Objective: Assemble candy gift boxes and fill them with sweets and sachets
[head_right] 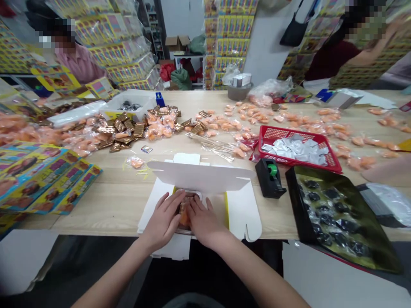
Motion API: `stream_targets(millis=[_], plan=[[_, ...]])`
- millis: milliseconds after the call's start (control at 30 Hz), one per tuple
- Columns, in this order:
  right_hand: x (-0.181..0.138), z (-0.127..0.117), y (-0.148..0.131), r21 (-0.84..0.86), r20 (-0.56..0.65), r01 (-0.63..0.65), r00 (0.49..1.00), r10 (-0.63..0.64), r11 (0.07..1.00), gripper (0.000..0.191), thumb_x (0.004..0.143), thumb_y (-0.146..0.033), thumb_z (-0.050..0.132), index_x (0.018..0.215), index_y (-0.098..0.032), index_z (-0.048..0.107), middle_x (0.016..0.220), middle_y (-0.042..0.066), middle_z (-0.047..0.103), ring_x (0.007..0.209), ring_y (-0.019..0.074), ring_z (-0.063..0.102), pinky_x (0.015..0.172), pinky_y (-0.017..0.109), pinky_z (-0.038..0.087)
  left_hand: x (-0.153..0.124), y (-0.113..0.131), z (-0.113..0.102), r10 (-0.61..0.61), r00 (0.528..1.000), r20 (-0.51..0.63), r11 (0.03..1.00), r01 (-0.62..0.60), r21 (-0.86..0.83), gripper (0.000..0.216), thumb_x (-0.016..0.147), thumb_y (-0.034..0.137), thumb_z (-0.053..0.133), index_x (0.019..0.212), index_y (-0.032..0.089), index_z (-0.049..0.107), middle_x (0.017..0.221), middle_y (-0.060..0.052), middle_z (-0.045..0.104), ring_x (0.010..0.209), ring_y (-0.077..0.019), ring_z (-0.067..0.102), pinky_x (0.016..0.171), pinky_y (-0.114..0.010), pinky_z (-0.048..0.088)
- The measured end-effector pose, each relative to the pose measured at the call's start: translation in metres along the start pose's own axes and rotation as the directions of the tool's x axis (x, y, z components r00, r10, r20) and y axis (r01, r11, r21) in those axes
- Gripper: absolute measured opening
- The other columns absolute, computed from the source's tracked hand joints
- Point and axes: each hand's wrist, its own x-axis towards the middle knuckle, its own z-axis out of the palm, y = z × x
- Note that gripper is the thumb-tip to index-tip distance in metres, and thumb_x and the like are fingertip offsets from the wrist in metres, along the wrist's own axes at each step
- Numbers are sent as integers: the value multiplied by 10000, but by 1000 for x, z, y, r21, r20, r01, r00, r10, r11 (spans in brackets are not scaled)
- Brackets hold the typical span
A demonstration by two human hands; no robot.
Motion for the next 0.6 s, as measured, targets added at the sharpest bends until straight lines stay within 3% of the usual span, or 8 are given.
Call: stream_targets(millis=[100, 200, 300, 367, 400, 433, 533, 600], plan=[[-17, -14, 8, 104, -161, 99, 984, -82, 990, 469, 929, -224, 491, 1390, -136, 488, 1484, 148, 443, 1432, 347, 290, 1143, 605, 276, 5, 3, 3, 16, 992, 128, 998, -23, 59, 702, 972, 401, 418, 1549, 160, 98, 1556, -125, 342, 1452, -238, 276, 1201, -492, 150], [-55, -38, 29, 245, -441, 204, 894, -78, 948, 307, 947, -190, 457, 1207, -220, 616, 1187, 77, 668, 1174, 218, 581, 990, 379, 492, 6, 0, 11, 32, 970, 242, 989, -65, 130, 724, 944, 561, 430, 1533, 200, 211, 1531, -104, 393, 1426, -269, 336, 1196, -543, 107], [-92, -53, 74, 360, -722, 76, 654, 226, 930, 217, 951, -221, 464, 1082, -240, 636, 898, 31, 697, 852, 149, 655, 771, 255, 528, 4, -5, 18, 71, 968, 242, 969, -124, 213, 701, 935, 616, 404, 1502, 214, 308, 1508, -86, 433, 1400, -261, 384, 1203, -520, 49], [-98, -55, 113, 441, -785, -110, 433, 443, 891, 197, 939, -289, 497, 1052, -224, 646, 831, 27, 690, 776, 159, 653, 729, 265, 521, 3, -7, 21, 118, 975, 189, 943, -170, 287, 657, 952, 563, 416, 1497, 208, 324, 1494, -77, 456, 1386, -238, 405, 1210, -467, 4], [-92, -55, 132, 463, -779, -185, 382, 497, 867, 219, 932, -322, 502, 1044, -210, 654, 835, 36, 696, 769, 170, 656, 725, 276, 522, 3, -8, 23, 142, 977, 158, 924, -188, 334, 618, 961, 509, 430, 1493, 208, 336, 1490, -72, 463, 1384, -228, 406, 1211, -444, -17], [-82, -56, 152, 449, -758, -258, 396, 517, 856, 251, 930, -340, 490, 1039, -191, 660, 868, 55, 707, 790, 184, 663, 735, 290, 523, 4, -9, 24, 163, 978, 128, 902, -201, 382, 583, 964, 445, 446, 1488, 210, 350, 1494, -69, 459, 1388, -222, 399, 1210, -426, -29], [-27, -66, 202, 255, -626, -409, 620, 472, 876, 304, 936, -282, 416, 1057, -154, 665, 1050, 106, 709, 971, 207, 655, 875, 312, 500, 6, -11, 27, 209, 977, 39, 842, -200, 501, 553, 910, 272, 489, 1457, 236, 415, 1497, -57, 456, 1388, -216, 393, 1210, -400, -8], [19, -81, 230, 143, -543, -452, 708, 451, 881, 319, 941, -220, 388, 1094, -152, 660, 1127, 110, 692, 1066, 202, 623, 961, 303, 452, 7, -16, 30, 254, 967, 1, 814, -215, 539, 527, 870, 245, 502, 1397, 255, 498, 1439, -50, 525, 1333, -205, 455, 1214, -396, 11]])
